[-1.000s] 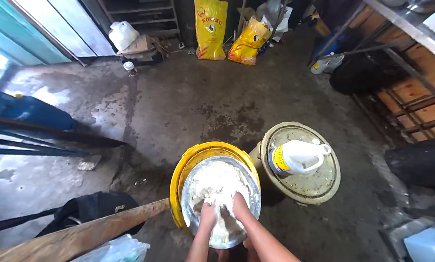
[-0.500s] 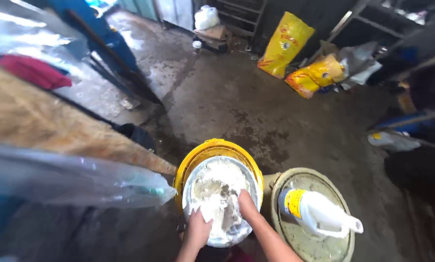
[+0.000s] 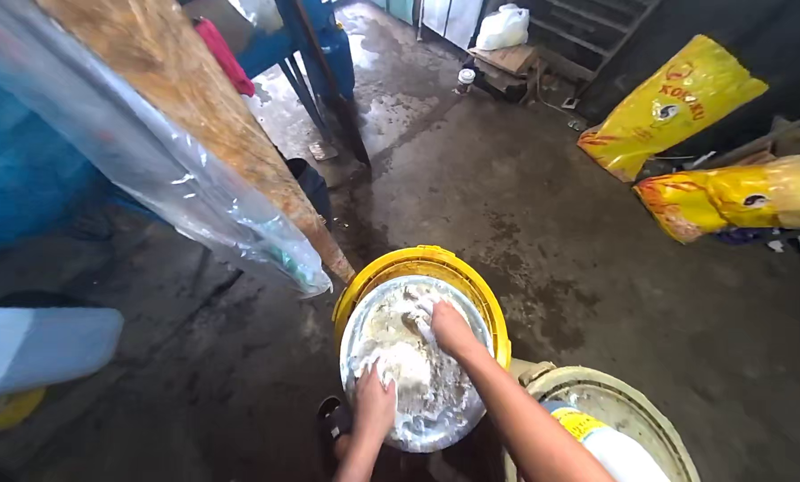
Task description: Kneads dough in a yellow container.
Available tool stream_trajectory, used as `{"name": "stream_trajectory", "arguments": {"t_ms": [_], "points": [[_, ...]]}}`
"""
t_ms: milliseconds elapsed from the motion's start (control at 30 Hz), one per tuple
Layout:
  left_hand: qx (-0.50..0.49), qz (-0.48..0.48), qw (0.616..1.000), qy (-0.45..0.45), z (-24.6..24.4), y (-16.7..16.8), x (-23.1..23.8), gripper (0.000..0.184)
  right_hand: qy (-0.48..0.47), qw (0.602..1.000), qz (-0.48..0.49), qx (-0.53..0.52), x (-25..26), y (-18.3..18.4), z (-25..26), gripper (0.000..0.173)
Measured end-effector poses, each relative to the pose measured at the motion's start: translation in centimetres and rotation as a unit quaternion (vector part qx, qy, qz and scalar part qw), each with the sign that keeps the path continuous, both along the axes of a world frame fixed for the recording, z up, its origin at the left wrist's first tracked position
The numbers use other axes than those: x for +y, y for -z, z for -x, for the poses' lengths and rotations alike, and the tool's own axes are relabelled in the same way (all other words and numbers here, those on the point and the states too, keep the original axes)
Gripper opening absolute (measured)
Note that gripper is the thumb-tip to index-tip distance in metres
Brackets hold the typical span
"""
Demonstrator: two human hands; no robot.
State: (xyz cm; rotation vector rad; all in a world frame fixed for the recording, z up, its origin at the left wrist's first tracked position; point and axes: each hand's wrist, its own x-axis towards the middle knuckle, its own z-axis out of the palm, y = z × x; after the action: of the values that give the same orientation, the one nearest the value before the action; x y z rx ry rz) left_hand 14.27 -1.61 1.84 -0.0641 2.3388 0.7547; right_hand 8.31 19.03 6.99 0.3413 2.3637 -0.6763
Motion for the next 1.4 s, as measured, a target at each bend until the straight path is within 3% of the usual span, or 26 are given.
{"name": "stream_trajectory", "arguments": {"t_ms": [167,267,367,433,533,633,767,833,933,1100,1200,1267,1333,1400], "points": [[-0.017,-0.009,0.985,-0.173,-2.5,3.0,1.8,0.084,-0.087,0.993,-0.002,-0.075,0.1,4.9,4.8,0.042],[-0.006,-0.042,0.972,-0.231,-1.9,5.3,2.5,0.080,-0.047,0.990,0.053,-0.121,0.0,6.8,4.9,0.046],[-0.002,-0.094,0.950,-0.297,-0.6,6.3,3.3,0.066,0.042,0.982,0.155,-0.100,-0.1,8.7,3.9,0.045],[0.011,-0.170,0.913,-0.370,-0.2,7.1,3.9,0.055,0.066,0.976,0.184,-0.096,-0.5,9.2,3.0,0.044],[-0.037,-0.285,0.812,-0.508,0.0,7.7,4.4,0.052,0.067,0.972,0.196,-0.114,-1.1,9.0,2.8,0.042],[-0.094,-0.273,0.792,-0.538,0.1,7.3,4.5,0.059,0.072,0.972,0.185,-0.121,-2.4,7.6,1.7,0.040],[-0.133,-0.257,0.802,-0.522,-0.1,6.2,4.8,0.058,0.009,0.987,0.118,-0.111,-4.7,5.7,-0.1,0.033],[-0.115,-0.306,0.777,-0.538,0.2,5.0,4.9,0.056,-0.013,0.988,0.129,-0.082,-5.5,4.8,-0.7,0.033],[-0.113,-0.408,0.723,-0.545,-0.2,2.4,5.0,0.059,0.033,0.985,0.160,-0.062,-5.3,5.7,-2.3,0.032],[-0.113,-0.379,0.774,-0.495,0.8,-0.6,4.5,0.053,0.014,0.981,0.187,-0.046,-6.2,7.0,-4.5,0.033],[-0.104,-0.372,0.808,-0.446,0.4,0.7,2.9,0.049,-0.032,0.994,0.096,-0.050,-5.5,5.9,-4.8,0.037],[-0.111,-0.272,0.862,-0.413,-0.4,0.6,0.8,0.048,0.035,0.998,0.032,-0.048,-5.2,4.6,-5.1,0.040],[-0.105,-0.211,0.925,-0.299,1.1,-1.1,0.3,0.050,0.125,0.991,0.001,-0.037,-4.8,3.4,-6.0,0.042],[-0.050,-0.212,0.972,-0.089,3.2,-0.6,-0.1,0.044,0.202,0.979,-0.019,-0.032,-5.2,2.6,-8.2,0.042]]}}
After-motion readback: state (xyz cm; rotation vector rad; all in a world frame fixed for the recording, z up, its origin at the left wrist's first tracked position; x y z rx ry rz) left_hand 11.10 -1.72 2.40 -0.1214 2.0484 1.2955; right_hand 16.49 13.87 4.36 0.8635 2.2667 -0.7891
